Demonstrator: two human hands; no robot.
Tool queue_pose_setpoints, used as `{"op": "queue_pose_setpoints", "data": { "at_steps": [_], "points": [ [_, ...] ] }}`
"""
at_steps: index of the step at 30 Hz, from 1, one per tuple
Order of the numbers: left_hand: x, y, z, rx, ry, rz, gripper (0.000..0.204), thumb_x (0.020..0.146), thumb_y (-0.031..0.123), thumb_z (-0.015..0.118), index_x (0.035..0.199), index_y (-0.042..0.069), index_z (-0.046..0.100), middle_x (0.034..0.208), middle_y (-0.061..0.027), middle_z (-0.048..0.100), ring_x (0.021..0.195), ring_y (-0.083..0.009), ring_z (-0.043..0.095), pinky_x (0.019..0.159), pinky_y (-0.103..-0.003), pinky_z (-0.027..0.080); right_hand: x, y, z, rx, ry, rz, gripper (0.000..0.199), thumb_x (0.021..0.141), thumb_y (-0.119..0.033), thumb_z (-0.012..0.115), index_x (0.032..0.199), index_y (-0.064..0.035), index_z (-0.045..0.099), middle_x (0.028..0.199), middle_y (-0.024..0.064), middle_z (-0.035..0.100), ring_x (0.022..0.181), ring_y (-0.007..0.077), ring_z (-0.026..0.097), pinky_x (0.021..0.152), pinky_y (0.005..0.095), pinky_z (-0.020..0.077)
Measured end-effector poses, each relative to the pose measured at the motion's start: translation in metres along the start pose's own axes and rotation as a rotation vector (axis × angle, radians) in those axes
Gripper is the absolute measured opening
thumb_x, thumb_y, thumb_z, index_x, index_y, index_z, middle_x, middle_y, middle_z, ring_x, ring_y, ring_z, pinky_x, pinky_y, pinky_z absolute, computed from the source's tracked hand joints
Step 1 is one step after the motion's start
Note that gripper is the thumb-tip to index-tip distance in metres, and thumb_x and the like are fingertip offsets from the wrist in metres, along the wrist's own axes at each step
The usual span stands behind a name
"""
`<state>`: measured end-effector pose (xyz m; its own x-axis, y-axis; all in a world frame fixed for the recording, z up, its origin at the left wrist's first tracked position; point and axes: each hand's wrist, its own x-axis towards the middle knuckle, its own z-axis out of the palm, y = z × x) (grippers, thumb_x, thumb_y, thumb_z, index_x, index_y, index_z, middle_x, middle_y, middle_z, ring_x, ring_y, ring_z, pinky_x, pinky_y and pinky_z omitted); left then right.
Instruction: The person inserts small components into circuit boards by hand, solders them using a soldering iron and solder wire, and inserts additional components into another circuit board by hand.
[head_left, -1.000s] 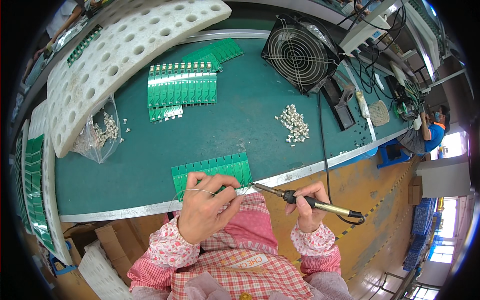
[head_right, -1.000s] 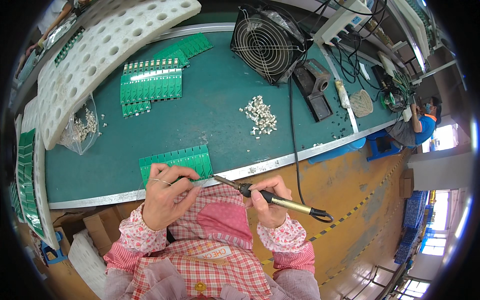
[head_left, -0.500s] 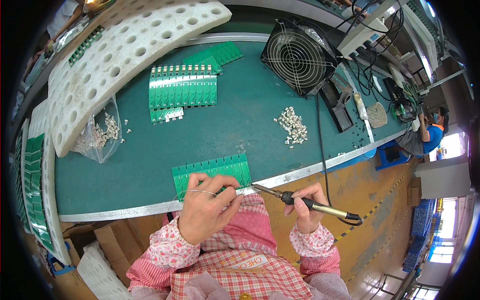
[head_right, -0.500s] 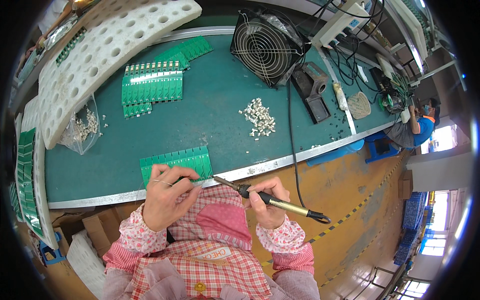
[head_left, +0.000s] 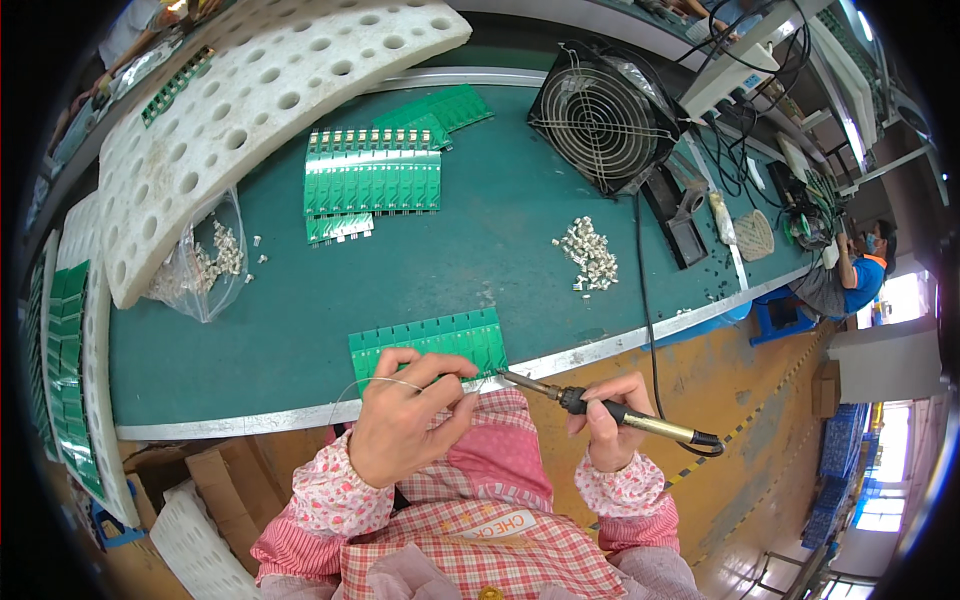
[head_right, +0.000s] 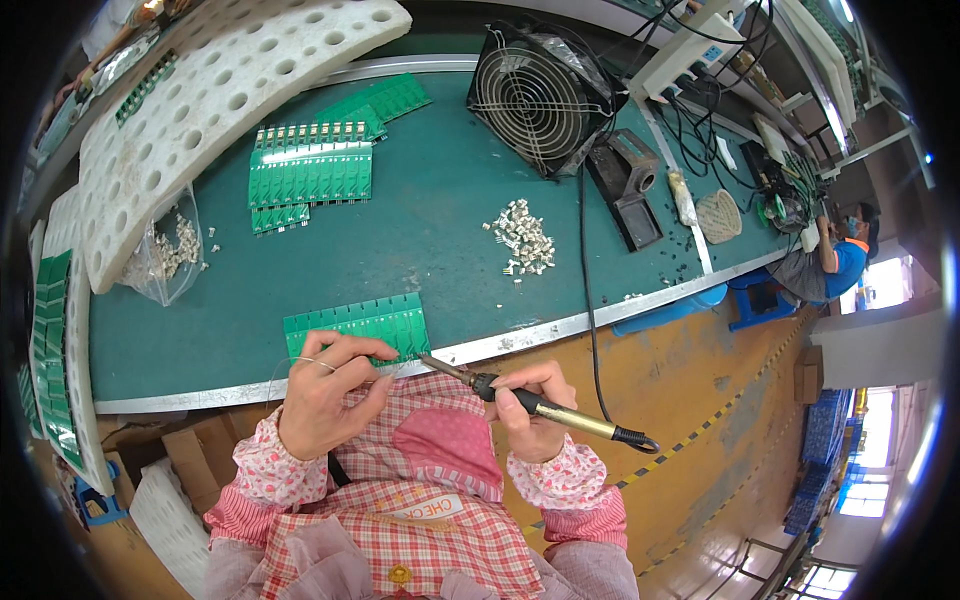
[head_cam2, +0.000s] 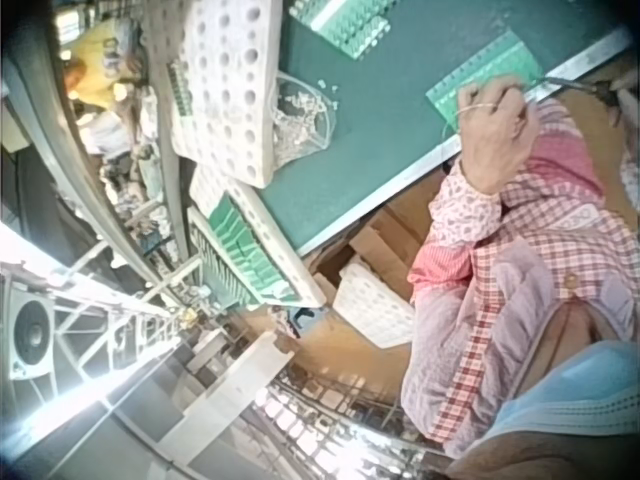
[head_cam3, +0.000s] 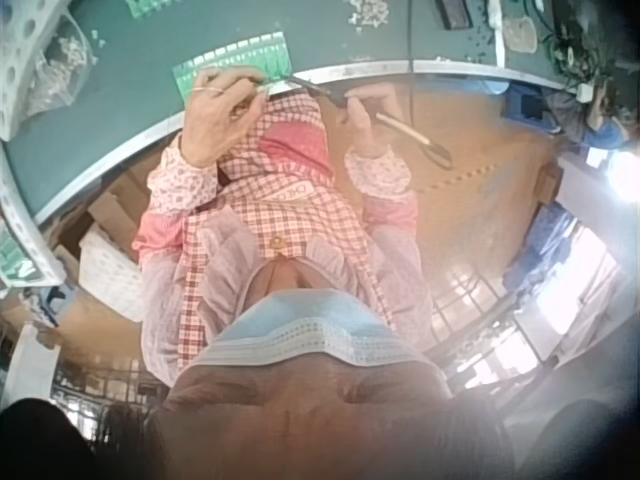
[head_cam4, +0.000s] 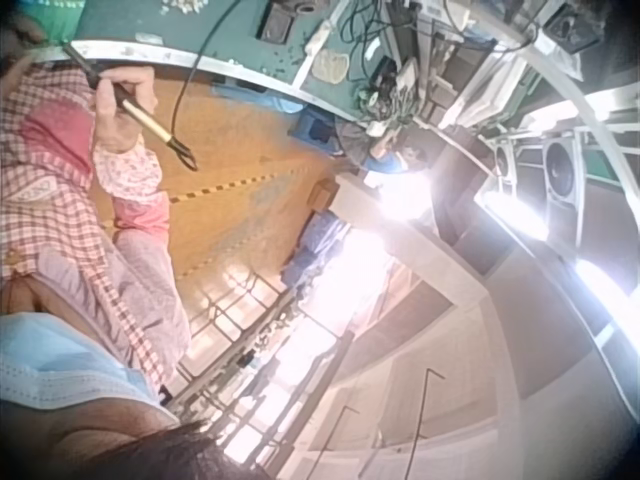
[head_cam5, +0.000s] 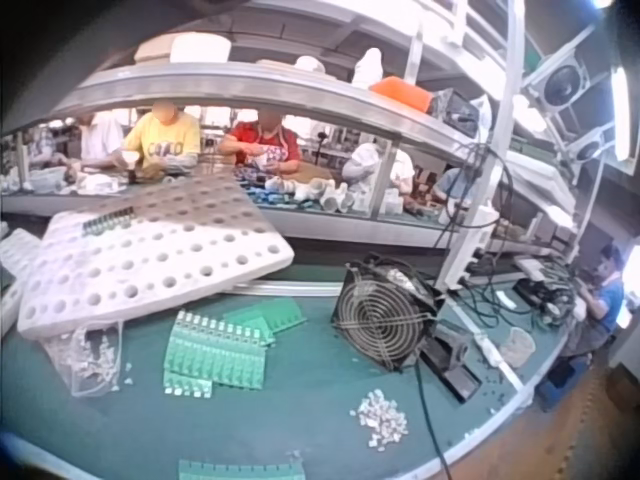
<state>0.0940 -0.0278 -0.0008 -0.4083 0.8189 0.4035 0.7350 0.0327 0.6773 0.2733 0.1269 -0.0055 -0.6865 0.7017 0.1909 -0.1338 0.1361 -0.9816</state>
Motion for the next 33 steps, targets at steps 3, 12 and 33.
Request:
{"op": "queue_pose_setpoints", "data": {
  "at_steps": [3, 12, 33],
  "points": [
    [0.001, -0.001, 0.002, -0.013, 0.009, -0.005, 0.014, 0.073, 0.008, 0.068, 0.07, 0.008, 0.054, 0.092, 0.0001, 0.063, 0.068, -0.0156, 0.055, 0.079, -0.032, 0.038, 0.0, 0.002, 0.001, -0.003, -0.035, 0.016, 0.014, 0.083, -0.006, 0.059, 0.091, 0.0028, 0.05, 0.072, 0.012, 0.062, 0.055, 0.0133, 0.061, 0.051, 0.0245, 0.0516],
    [0.001, -0.001, 0.003, 0.014, 0.006, -0.006, 0.015, 0.074, 0.008, 0.068, 0.07, 0.008, 0.054, 0.093, -0.0002, 0.062, 0.071, -0.0159, 0.055, 0.077, -0.033, 0.038, 0.001, 0.002, 0.003, 0.017, -0.043, 0.052, 0.014, 0.084, -0.005, 0.059, 0.09, 0.0039, 0.05, 0.072, 0.012, 0.062, 0.055, 0.0134, 0.061, 0.051, 0.0252, 0.0525],
    [-0.006, 0.003, -0.003, 0.071, 0.015, 0.022, 0.016, 0.072, 0.007, 0.07, 0.07, 0.008, 0.054, 0.094, -0.0012, 0.062, 0.074, -0.0159, 0.056, 0.079, -0.034, 0.036, -0.005, 0.004, 0.003, 0.025, 0.053, -0.052, 0.014, 0.083, -0.006, 0.059, 0.09, 0.0029, 0.05, 0.07, 0.0128, 0.062, 0.053, 0.0134, 0.061, 0.049, 0.0243, 0.0508]
  ]
}}
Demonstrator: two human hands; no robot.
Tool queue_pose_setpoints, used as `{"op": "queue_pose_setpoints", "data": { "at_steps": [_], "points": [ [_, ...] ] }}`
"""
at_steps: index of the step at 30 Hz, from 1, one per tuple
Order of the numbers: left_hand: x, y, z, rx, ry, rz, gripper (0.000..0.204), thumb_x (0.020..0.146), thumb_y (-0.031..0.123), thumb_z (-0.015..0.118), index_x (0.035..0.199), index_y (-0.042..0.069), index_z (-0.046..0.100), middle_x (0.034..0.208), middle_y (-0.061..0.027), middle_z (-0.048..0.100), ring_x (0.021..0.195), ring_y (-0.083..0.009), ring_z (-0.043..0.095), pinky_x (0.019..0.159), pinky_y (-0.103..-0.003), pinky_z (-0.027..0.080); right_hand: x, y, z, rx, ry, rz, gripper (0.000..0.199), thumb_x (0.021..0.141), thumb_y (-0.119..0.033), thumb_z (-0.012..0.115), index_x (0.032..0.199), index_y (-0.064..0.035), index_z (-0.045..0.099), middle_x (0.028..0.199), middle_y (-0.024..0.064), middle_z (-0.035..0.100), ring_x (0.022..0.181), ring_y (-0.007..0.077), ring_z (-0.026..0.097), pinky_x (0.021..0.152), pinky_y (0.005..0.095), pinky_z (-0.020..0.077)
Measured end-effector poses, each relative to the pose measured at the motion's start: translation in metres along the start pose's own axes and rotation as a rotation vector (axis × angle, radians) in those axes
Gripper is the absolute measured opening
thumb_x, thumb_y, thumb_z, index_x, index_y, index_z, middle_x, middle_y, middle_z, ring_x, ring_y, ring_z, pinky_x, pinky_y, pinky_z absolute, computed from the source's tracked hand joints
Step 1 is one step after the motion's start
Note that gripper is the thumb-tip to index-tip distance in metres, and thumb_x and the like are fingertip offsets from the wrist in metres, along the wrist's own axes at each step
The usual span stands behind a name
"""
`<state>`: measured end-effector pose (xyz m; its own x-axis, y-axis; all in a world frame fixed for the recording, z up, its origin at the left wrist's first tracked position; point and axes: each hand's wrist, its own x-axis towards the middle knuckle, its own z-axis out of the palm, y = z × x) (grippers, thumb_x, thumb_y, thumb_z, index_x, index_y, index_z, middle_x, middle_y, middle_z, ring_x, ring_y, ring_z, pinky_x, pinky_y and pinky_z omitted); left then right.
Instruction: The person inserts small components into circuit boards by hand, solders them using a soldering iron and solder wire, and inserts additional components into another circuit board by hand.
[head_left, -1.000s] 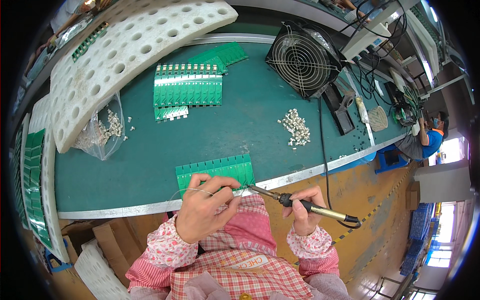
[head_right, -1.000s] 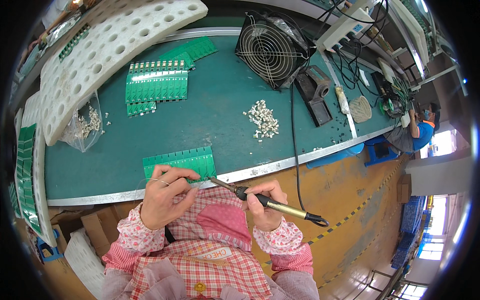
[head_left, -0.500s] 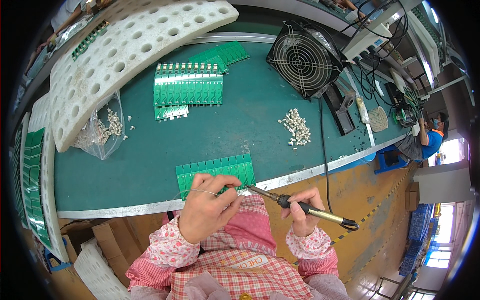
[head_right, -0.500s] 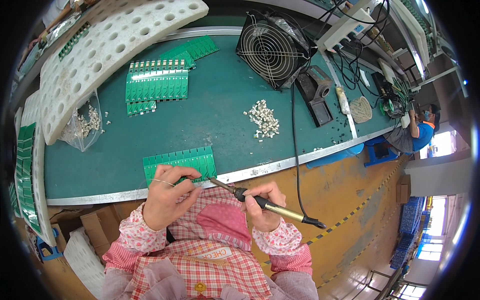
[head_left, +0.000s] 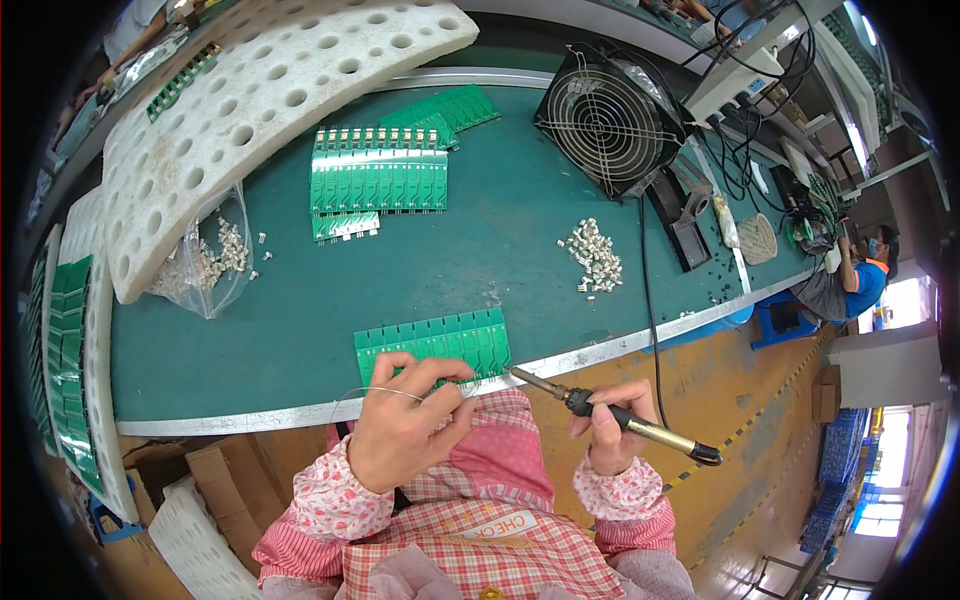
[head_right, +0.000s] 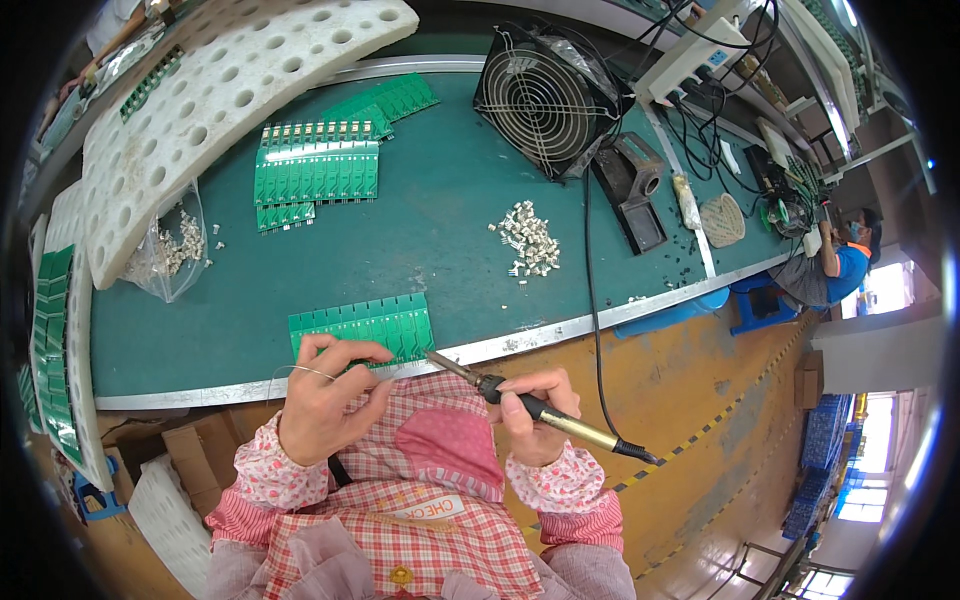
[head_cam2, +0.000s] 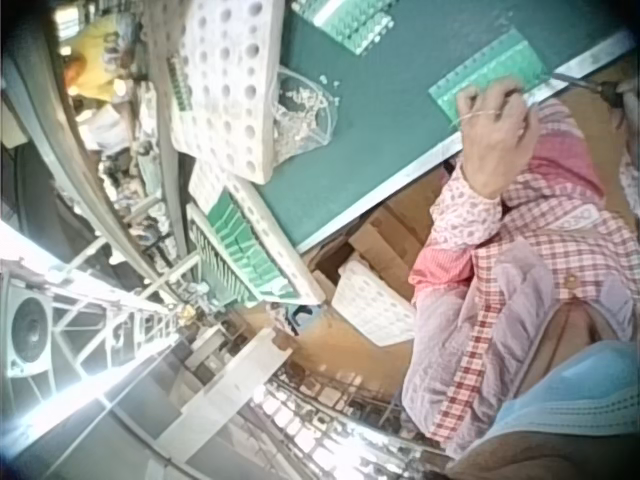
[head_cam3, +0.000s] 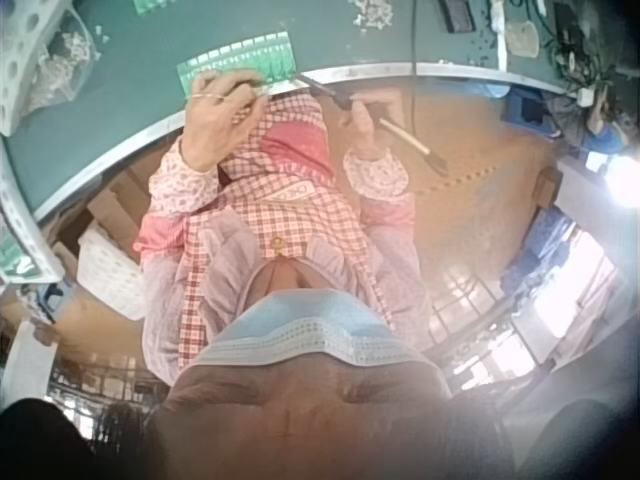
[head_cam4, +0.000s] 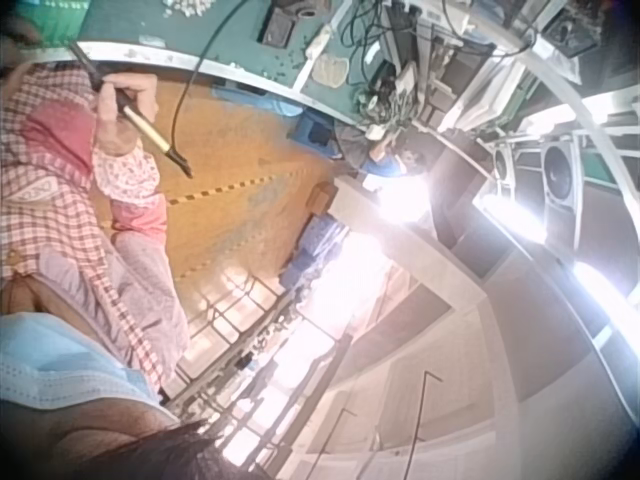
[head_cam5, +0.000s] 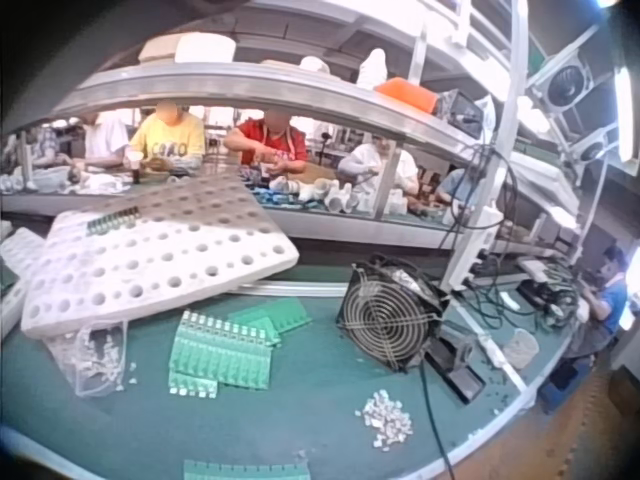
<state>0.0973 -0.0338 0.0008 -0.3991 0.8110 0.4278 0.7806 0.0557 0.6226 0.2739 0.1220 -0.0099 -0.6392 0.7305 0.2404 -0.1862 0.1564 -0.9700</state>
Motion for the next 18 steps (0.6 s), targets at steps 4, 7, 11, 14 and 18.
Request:
{"op": "queue_pose_setpoints", "data": {
  "at_steps": [4, 7, 11, 14, 18],
  "points": [
    [-0.001, -0.002, 0.002, -0.002, 0.015, 0.005, 0.016, 0.072, 0.007, 0.069, 0.071, 0.008, 0.054, 0.095, -0.0016, 0.061, 0.074, -0.0164, 0.056, 0.079, -0.034, 0.037, -0.001, -0.001, 0.008, -0.062, -0.076, 0.029, 0.017, 0.083, -0.009, 0.058, 0.09, 0.0015, 0.048, 0.07, 0.0127, 0.059, 0.051, 0.0132, 0.058, 0.047, 0.0238, 0.0483],
    [0.0, -0.003, 0.0, -0.006, 0.011, 0.002, 0.015, 0.072, 0.007, 0.069, 0.072, 0.008, 0.054, 0.095, -0.0019, 0.061, 0.074, -0.0166, 0.056, 0.078, -0.034, 0.037, 0.0, -0.001, 0.012, -0.094, -0.102, 0.055, 0.019, 0.084, -0.013, 0.058, 0.091, 0.0001, 0.045, 0.071, 0.0127, 0.056, 0.049, 0.0135, 0.055, 0.046, 0.0232, 0.0462],
    [0.002, -0.004, 0.0, -0.012, -0.003, 0.008, 0.015, 0.073, 0.007, 0.069, 0.073, 0.007, 0.054, 0.095, -0.0021, 0.06, 0.074, -0.0168, 0.056, 0.077, -0.034, 0.037, 0.0, 0.001, 0.013, -0.083, -0.106, 0.072, 0.019, 0.084, -0.013, 0.058, 0.09, 0.0002, 0.046, 0.073, 0.013, 0.057, 0.05, 0.0137, 0.056, 0.045, 0.023, 0.047],
    [0.001, -0.003, 0.003, -0.009, 0.001, -0.022, 0.015, 0.068, 0.004, 0.071, 0.071, 0.007, 0.057, 0.095, -0.003, 0.063, 0.078, -0.0189, 0.056, 0.076, -0.034, 0.038, 0.0, 0.001, 0.013, -0.078, -0.106, 0.084, 0.02, 0.084, -0.013, 0.058, 0.09, 0.0002, 0.046, 0.073, 0.0134, 0.057, 0.049, 0.0137, 0.056, 0.045, 0.0229, 0.0471],
    [0.002, -0.002, 0.003, -0.002, 0.006, -0.025, 0.015, 0.068, 0.004, 0.071, 0.071, 0.007, 0.057, 0.095, -0.003, 0.063, 0.078, -0.0191, 0.056, 0.076, -0.034, 0.038, -0.001, 0.003, 0.01, -0.015, -0.117, 0.056, 0.012, 0.083, -0.003, 0.058, 0.09, 0.0024, 0.05, 0.072, 0.0129, 0.062, 0.055, 0.0128, 0.061, 0.05, 0.024, 0.0511]
  ]
}}
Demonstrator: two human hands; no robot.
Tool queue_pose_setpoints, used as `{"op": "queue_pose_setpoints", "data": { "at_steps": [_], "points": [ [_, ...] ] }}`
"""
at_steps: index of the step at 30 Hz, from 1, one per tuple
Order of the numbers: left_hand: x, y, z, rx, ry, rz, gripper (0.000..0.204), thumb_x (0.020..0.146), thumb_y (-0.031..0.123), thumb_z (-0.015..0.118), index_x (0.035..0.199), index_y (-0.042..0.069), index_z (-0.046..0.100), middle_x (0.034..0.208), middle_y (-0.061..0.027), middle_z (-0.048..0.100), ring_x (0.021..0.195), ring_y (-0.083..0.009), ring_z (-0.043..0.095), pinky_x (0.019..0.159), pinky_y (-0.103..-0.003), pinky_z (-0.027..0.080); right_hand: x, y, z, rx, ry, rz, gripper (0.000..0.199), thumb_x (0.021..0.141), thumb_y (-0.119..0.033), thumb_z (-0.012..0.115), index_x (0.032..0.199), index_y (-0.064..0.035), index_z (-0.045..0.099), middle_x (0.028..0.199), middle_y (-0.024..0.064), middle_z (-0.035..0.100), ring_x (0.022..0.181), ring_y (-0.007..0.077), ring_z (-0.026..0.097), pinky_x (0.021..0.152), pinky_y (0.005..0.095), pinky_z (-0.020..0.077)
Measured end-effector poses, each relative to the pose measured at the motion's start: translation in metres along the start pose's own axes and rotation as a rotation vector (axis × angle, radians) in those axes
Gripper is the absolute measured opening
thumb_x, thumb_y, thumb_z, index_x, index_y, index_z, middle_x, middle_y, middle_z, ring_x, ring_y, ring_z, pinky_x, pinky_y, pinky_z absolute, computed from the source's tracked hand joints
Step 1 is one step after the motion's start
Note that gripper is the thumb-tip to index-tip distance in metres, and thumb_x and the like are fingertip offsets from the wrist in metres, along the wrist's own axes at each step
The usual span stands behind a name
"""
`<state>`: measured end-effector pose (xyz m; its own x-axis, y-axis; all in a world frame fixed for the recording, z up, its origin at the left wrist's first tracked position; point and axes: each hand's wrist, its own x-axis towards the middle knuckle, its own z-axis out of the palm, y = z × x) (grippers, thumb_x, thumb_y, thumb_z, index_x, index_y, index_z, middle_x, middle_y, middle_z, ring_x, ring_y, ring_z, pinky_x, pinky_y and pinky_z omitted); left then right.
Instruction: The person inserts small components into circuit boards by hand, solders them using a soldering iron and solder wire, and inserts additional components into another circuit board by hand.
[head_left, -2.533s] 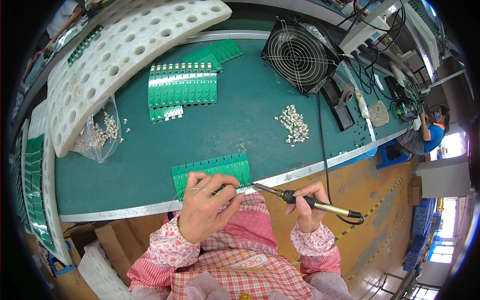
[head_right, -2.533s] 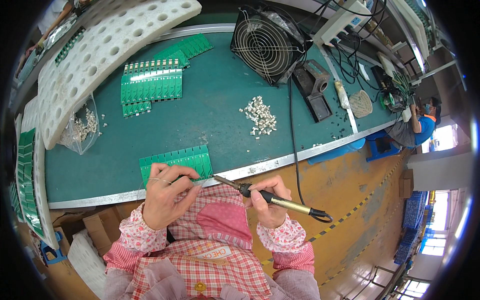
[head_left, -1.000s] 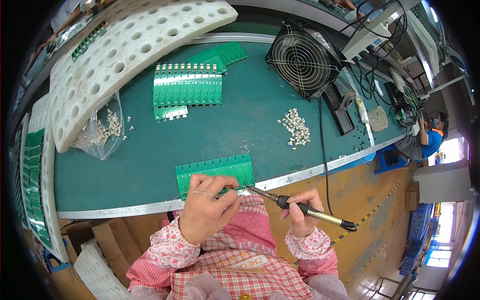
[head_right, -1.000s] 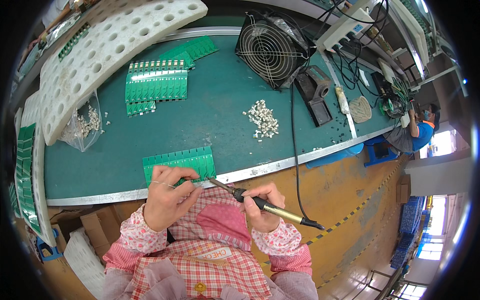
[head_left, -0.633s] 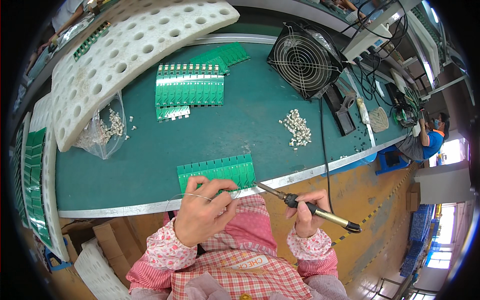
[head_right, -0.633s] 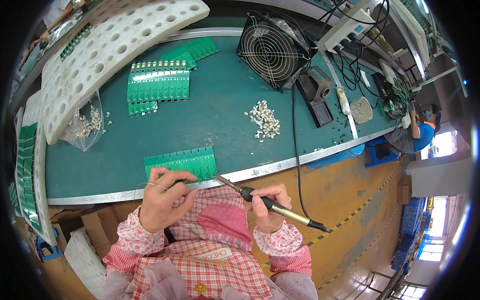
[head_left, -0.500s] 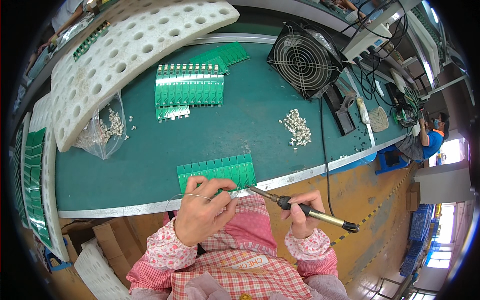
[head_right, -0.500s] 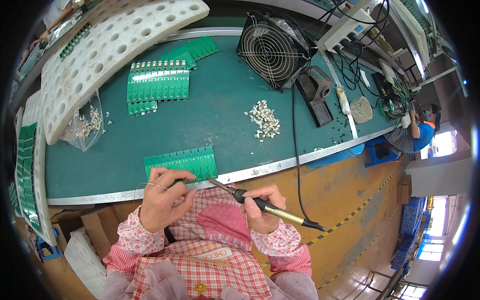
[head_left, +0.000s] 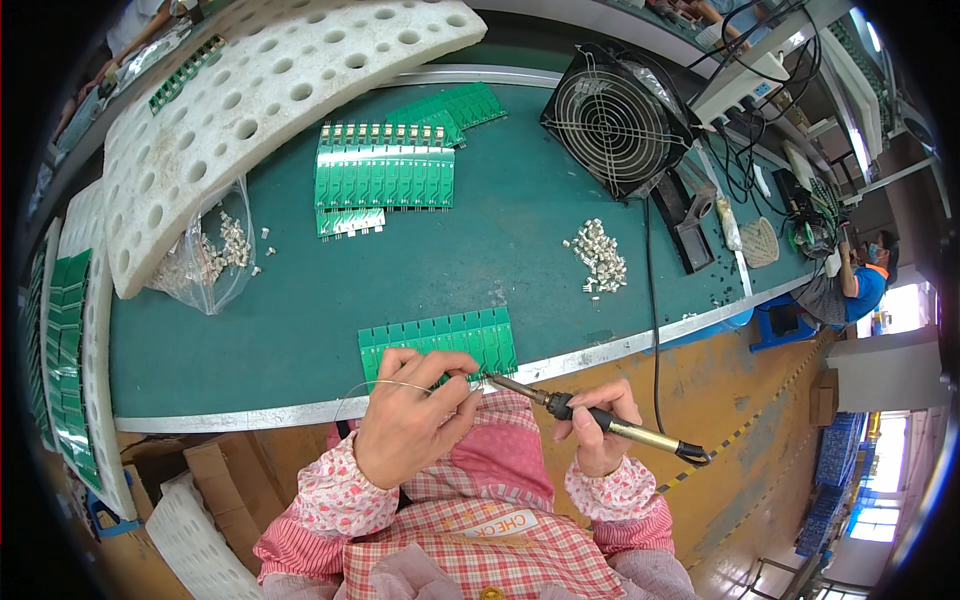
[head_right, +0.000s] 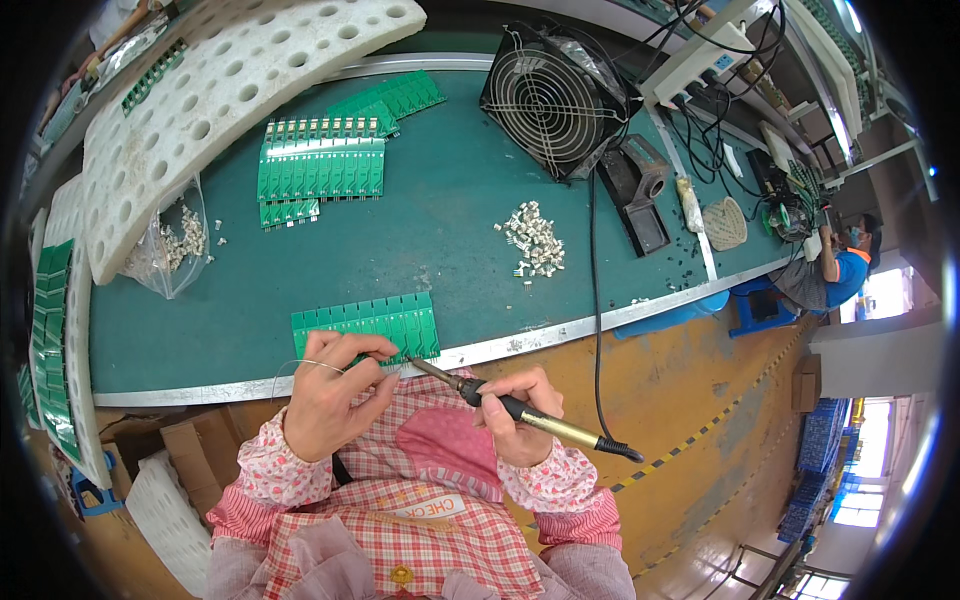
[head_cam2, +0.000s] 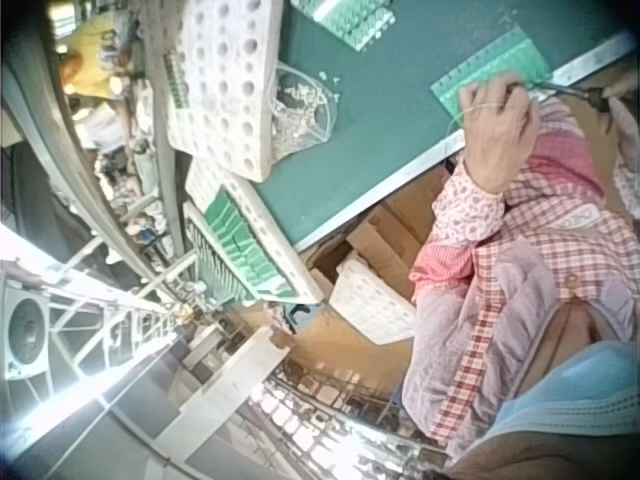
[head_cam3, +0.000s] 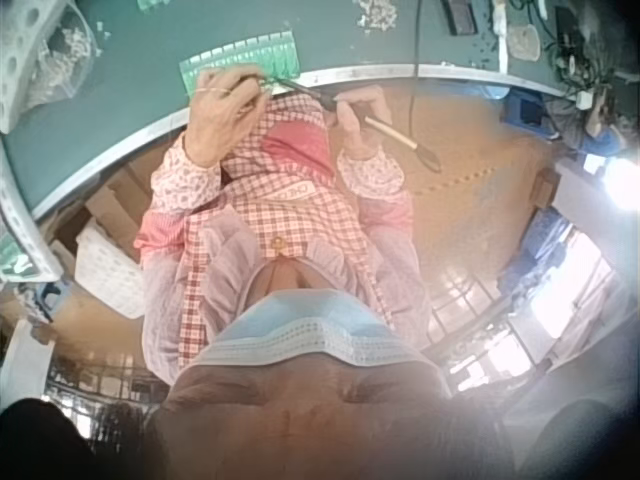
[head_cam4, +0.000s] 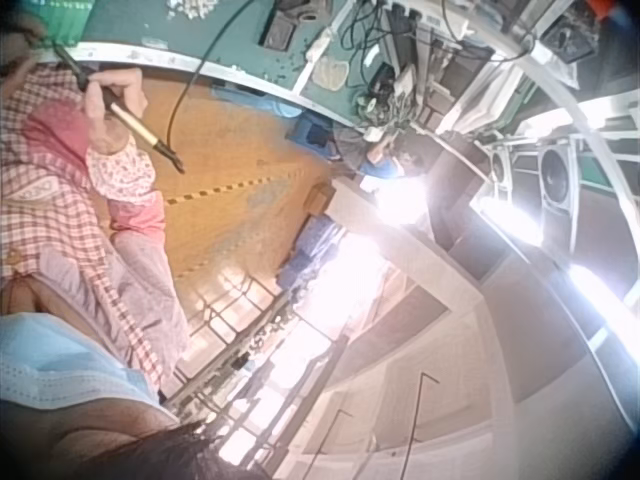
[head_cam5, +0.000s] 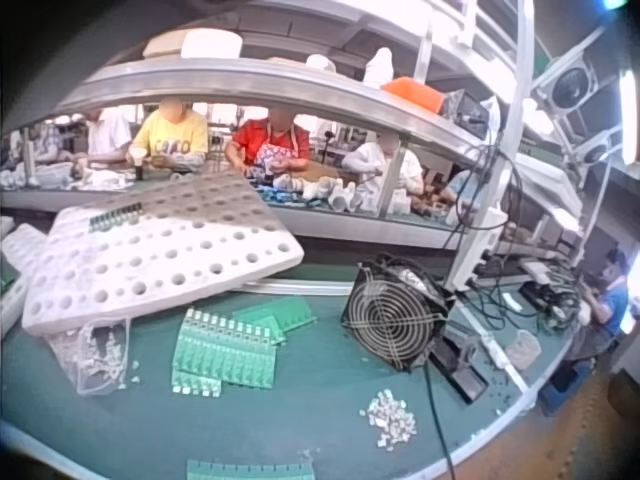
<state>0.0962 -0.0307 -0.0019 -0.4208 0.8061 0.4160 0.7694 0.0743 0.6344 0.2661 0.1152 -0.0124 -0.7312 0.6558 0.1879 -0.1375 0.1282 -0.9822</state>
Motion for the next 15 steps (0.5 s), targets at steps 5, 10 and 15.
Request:
{"op": "queue_pose_setpoints", "data": {
  "at_steps": [5, 10, 15],
  "points": [
    [-0.0002, -0.0016, 0.0006, -0.009, 0.004, 0.02, 0.012, 0.073, 0.006, 0.068, 0.075, 0.006, 0.056, 0.095, -0.0034, 0.06, 0.075, -0.0183, 0.057, 0.077, -0.034, 0.037, -0.0001, -0.0027, 0.0002, -0.073, -0.021, -0.011, 0.012, 0.084, -0.003, 0.058, 0.09, 0.0022, 0.049, 0.071, 0.0123, 0.062, 0.055, 0.0124, 0.061, 0.05, 0.0241, 0.0509],
    [0.0, -0.0027, 0.0008, -0.021, -0.002, 0.012, 0.012, 0.073, 0.006, 0.068, 0.076, 0.006, 0.056, 0.096, -0.0041, 0.06, 0.077, -0.0194, 0.057, 0.077, -0.035, 0.037, 0.0005, -0.0048, 0.0019, -0.052, -0.013, 0.01, 0.012, 0.084, -0.003, 0.057, 0.09, 0.0027, 0.049, 0.071, 0.0122, 0.062, 0.054, 0.0119, 0.06, 0.049, 0.0239, 0.0503],
    [0.0012, -0.0018, 0.0002, -0.03, 0.017, 0.026, 0.012, 0.073, 0.006, 0.068, 0.076, 0.006, 0.056, 0.096, -0.0041, 0.06, 0.078, -0.0202, 0.056, 0.077, -0.035, 0.037, 0.0003, -0.0049, 0.003, -0.013, -0.005, 0.022, 0.011, 0.084, -0.002, 0.057, 0.09, 0.0031, 0.048, 0.071, 0.0123, 0.061, 0.054, 0.0116, 0.06, 0.049, 0.0239, 0.0501]
  ]
}}
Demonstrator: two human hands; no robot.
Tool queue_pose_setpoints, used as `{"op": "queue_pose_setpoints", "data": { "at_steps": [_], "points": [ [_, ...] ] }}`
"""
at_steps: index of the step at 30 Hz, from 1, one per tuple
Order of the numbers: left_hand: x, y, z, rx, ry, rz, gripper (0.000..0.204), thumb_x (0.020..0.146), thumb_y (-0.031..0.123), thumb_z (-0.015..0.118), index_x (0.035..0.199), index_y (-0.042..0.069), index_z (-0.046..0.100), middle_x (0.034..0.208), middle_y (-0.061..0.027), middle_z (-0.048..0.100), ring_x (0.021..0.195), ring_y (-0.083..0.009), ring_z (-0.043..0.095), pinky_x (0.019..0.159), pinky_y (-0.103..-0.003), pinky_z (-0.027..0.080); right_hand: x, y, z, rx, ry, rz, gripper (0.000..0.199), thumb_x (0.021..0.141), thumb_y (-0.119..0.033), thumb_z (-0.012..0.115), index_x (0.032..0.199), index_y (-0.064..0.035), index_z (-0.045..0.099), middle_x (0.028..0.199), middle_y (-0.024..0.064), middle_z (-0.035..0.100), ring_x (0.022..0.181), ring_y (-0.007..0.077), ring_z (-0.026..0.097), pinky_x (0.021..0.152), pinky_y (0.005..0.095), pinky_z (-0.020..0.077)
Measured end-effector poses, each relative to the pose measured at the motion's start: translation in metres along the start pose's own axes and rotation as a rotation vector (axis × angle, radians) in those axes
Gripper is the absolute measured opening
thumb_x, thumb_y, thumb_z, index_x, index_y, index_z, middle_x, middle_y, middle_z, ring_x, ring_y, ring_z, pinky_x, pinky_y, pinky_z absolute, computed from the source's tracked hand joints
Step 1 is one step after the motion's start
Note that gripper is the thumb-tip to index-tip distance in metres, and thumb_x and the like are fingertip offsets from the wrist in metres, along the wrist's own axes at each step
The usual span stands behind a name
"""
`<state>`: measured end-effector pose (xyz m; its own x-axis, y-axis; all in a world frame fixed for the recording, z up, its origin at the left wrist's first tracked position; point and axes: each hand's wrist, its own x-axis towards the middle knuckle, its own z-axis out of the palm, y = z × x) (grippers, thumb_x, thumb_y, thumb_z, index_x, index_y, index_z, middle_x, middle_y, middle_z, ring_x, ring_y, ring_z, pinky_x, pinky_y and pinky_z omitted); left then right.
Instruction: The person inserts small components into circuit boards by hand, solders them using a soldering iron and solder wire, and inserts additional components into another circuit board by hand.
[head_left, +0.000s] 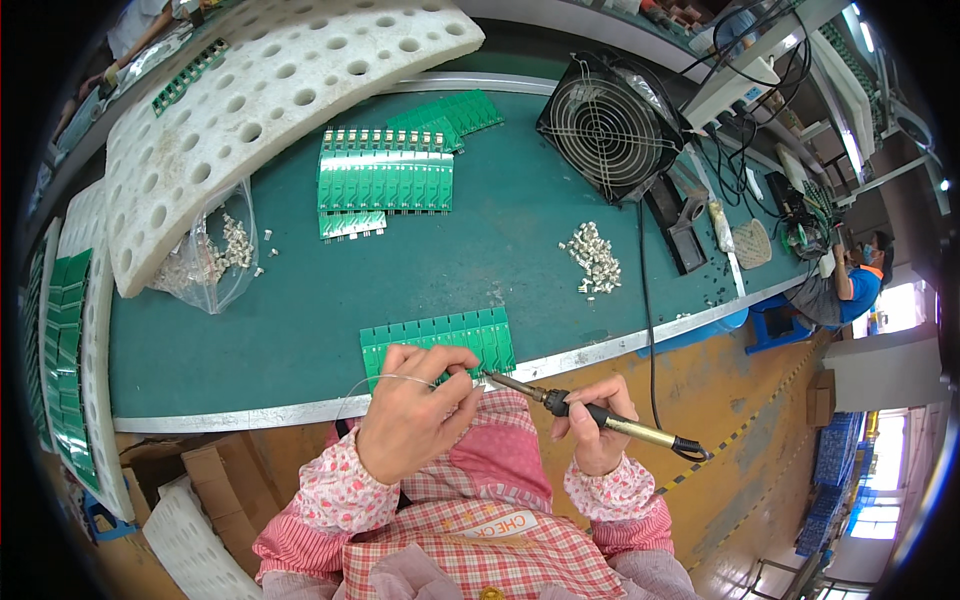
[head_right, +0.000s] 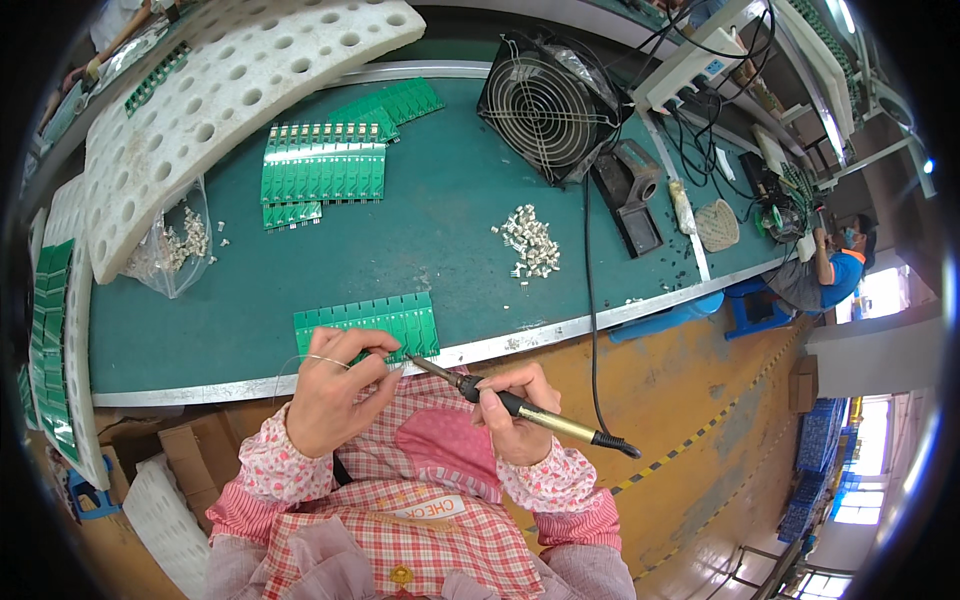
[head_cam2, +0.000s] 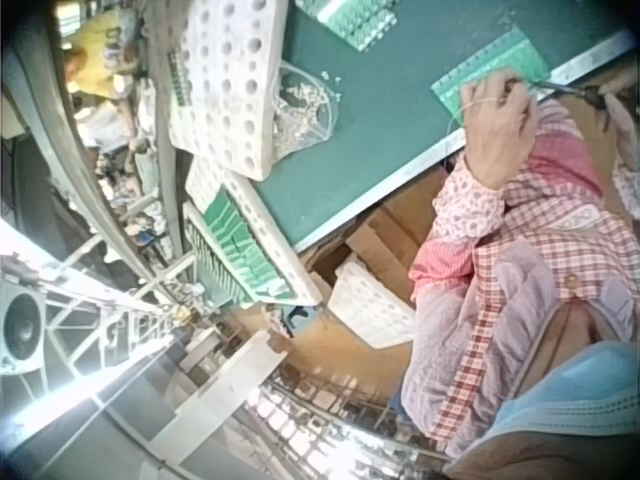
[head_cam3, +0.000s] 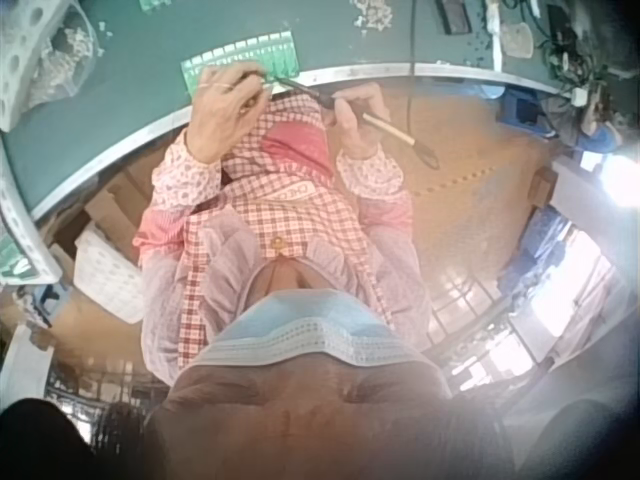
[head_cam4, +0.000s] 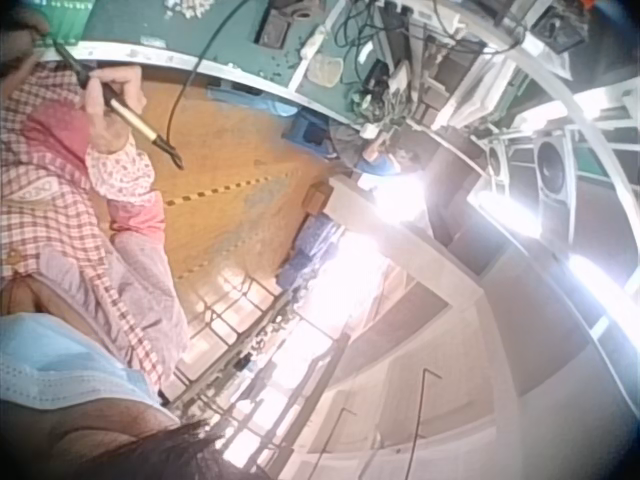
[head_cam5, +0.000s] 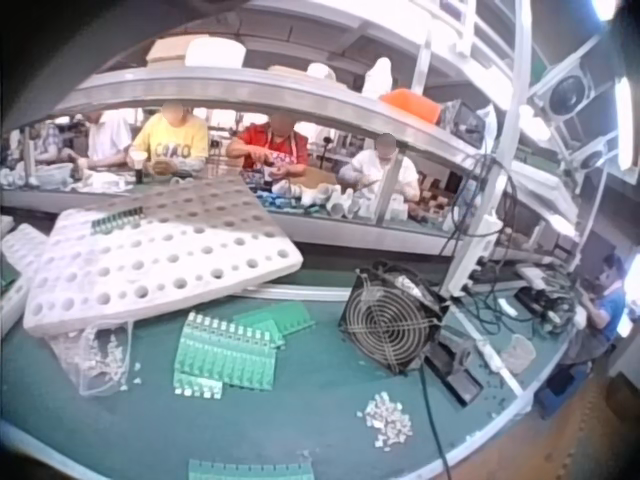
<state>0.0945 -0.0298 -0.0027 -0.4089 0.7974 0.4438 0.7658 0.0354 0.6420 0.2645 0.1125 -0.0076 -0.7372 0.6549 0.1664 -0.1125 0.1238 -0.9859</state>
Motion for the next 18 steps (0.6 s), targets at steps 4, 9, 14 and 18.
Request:
{"op": "queue_pose_setpoints", "data": {
  "at_steps": [4, 9, 14, 18],
  "points": [
    [-0.006, 0.001, -0.007, 0.09, 0.01, 0.011, 0.014, 0.07, 0.006, 0.07, 0.073, 0.007, 0.056, 0.094, -0.0029, 0.061, 0.077, -0.0199, 0.055, 0.076, -0.035, 0.037, -0.001, -0.001, 0.0, -0.03, -0.019, -0.027, 0.011, 0.084, -0.002, 0.057, 0.09, 0.0029, 0.048, 0.072, 0.0124, 0.061, 0.054, 0.0117, 0.06, 0.05, 0.024, 0.0505],
    [-0.011, -0.002, -0.015, 0.114, -0.024, 0.009, 0.014, 0.073, 0.009, 0.069, 0.073, 0.008, 0.055, 0.093, -0.0021, 0.059, 0.078, -0.0176, 0.056, 0.079, -0.036, 0.036, -0.005, -0.002, 0.003, -0.021, 0.078, -0.03, 0.011, 0.084, -0.003, 0.057, 0.09, 0.0027, 0.049, 0.072, 0.0125, 0.062, 0.055, 0.0123, 0.06, 0.05, 0.0242, 0.051],
    [-0.011, -0.003, -0.014, 0.087, -0.024, -0.004, 0.014, 0.073, 0.009, 0.068, 0.073, 0.008, 0.054, 0.094, -0.0015, 0.059, 0.079, -0.0176, 0.056, 0.079, -0.035, 0.036, -0.004, -0.003, 0.008, 0.002, 0.038, -0.005, 0.013, 0.084, -0.005, 0.059, 0.091, 0.0021, 0.05, 0.07, 0.0118, 0.062, 0.054, 0.0126, 0.06, 0.05, 0.0244, 0.0507],
    [-0.011, -0.005, -0.01, 0.06, 0.02, -0.006, 0.016, 0.067, 0.004, 0.071, 0.071, 0.008, 0.055, 0.094, -0.002, 0.061, 0.072, -0.0204, 0.054, 0.075, -0.035, 0.037, -0.002, 0.001, 0.01, 0.001, 0.001, -0.017, 0.013, 0.085, -0.005, 0.059, 0.091, 0.0019, 0.05, 0.07, 0.0113, 0.062, 0.054, 0.0125, 0.06, 0.05, 0.0242, 0.0506]
  ]
}}
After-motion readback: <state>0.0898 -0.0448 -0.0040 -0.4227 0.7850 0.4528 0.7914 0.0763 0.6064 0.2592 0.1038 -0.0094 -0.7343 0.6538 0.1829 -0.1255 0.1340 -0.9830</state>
